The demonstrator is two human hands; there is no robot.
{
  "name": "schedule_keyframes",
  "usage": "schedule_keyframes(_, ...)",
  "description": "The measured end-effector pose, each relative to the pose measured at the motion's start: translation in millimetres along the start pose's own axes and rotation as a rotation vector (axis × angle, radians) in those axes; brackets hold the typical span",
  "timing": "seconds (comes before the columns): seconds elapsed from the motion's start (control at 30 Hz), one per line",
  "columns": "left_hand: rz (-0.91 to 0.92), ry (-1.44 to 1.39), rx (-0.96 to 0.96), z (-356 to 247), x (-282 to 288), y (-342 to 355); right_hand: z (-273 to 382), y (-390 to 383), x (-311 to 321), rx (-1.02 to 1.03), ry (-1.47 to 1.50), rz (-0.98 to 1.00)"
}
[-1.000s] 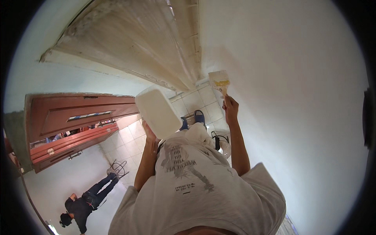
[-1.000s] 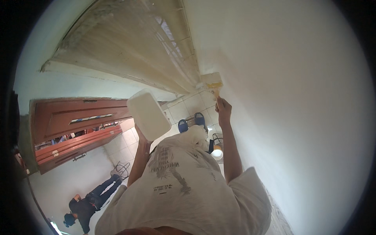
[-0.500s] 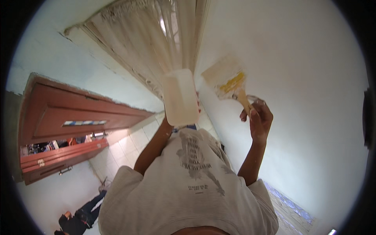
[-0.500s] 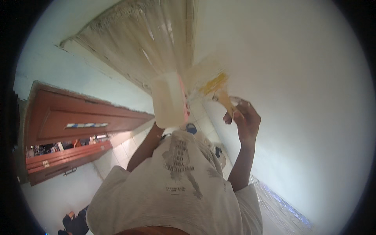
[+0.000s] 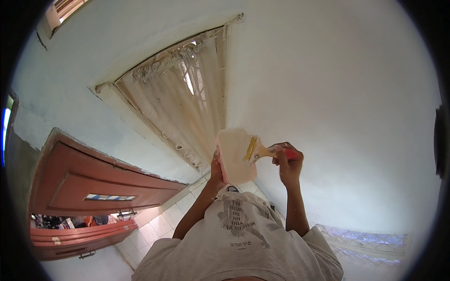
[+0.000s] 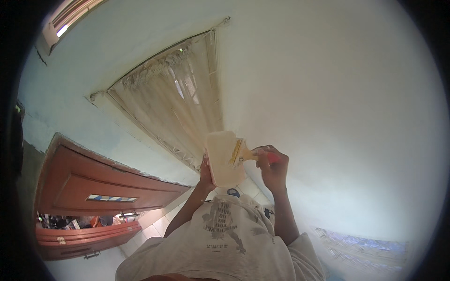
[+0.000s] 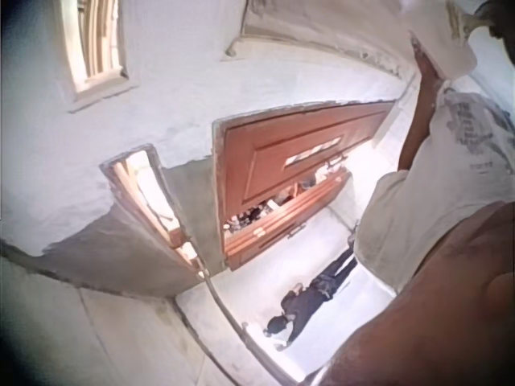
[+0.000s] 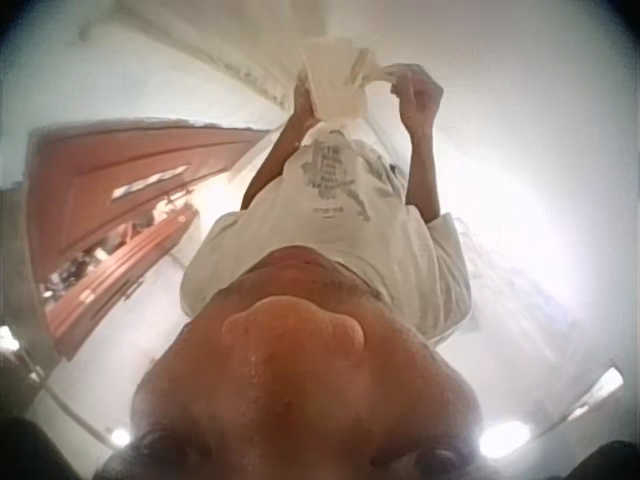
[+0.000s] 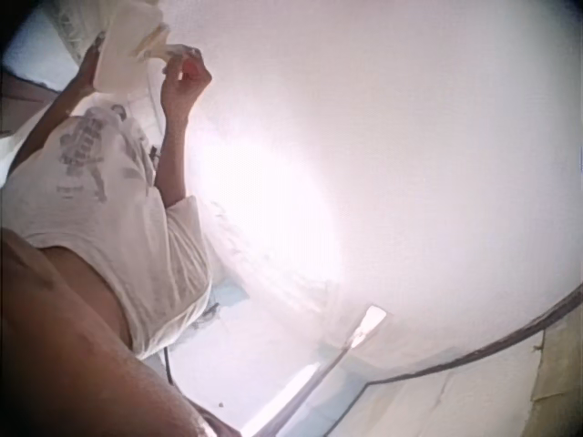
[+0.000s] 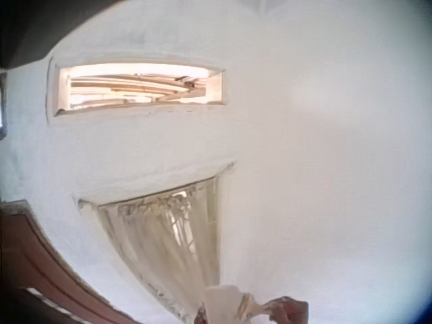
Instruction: The person paints a white ceiling above a window using a brush, dipping the brush into a small white container of paint held in their left hand.
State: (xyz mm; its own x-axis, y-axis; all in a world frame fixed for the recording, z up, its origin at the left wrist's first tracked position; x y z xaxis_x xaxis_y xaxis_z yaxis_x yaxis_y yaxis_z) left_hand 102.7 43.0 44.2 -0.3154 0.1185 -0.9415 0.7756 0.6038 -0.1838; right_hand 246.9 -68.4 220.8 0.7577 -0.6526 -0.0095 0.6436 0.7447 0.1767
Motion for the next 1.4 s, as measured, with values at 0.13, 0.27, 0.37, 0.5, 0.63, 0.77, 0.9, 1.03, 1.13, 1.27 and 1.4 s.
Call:
schedule_keyframes(0.13, 0.049, 0.013, 0.087, 11.6, -8.9, -2.4, -0.8, -3.2, -22.9, 0.160, -0.313, 0.030)
schedule_keyframes(0.27, 0.070, 0.128, 0.056, 18.3, -7.8, -7.4, 2.0, -8.9, -39.6, 0.051, -0.549, 0.111)
schedule_keyframes(0.37, 0.049, 0.166, 0.054, 17.6, -5.2, -14.6, 12.4, -14.8, -38.6, 0.211, -0.515, 0.014)
schedule_keyframes(0.5, 0.073, 0.193, 0.067, 17.6, 14.0, -14.9, -3.7, -23.4, -54.4, 0.210, -0.521, 0.069)
schedule_keyframes(0.63, -0.023, 0.115, 0.080, 14.3, 23.6, -36.3, -5.5, -41.2, -54.2, 0.183, -0.501, -0.048)
schedule_keyframes(0.77, -0.018, 0.091, 0.092, 17.8, 53.6, -45.8, -32.4, -48.9, -70.2, 0.046, -0.604, 0.086)
schedule_keyframes(0.9, -0.039, 0.208, 0.020, 17.6, 53.2, -58.2, -30.2, -65.2, -67.9, 0.075, -0.567, 0.043)
schedule_keyframes(1.03, -0.027, 0.112, 0.111, 26.1, 59.2, -62.3, -40.1, -71.8, -63.3, 0.048, -0.549, 0.037)
schedule_keyframes(1.13, -0.063, 0.186, 0.125, 31.9, 68.4, -61.3, -45.9, -80.3, -56.7, 0.047, -0.578, 0.066)
schedule_keyframes(1.27, -0.073, 0.165, 0.147, 40.9, 65.4, -61.4, -47.1, -87.7, -34.3, 0.043, -0.446, -0.093)
schedule_keyframes(1.4, -0.093, 0.120, 0.198, 52.8, 53.5, -58.0, -63.1, -84.4, -24.4, -0.073, -0.553, 0.024)
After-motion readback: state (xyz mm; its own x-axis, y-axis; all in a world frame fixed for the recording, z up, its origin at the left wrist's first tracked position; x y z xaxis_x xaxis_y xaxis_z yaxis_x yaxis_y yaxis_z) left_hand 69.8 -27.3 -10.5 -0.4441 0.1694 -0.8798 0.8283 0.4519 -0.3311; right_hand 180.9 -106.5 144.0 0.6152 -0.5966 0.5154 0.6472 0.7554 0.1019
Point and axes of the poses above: each hand's wrist, its own y-axis towards the middle knuckle, its own x-axis out of the back of the hand, z = x × y, the point moved 6 cm from there along y, towards the middle knuckle, and after that the axes turned 2 degrees about -x, right-handed, at the moved point
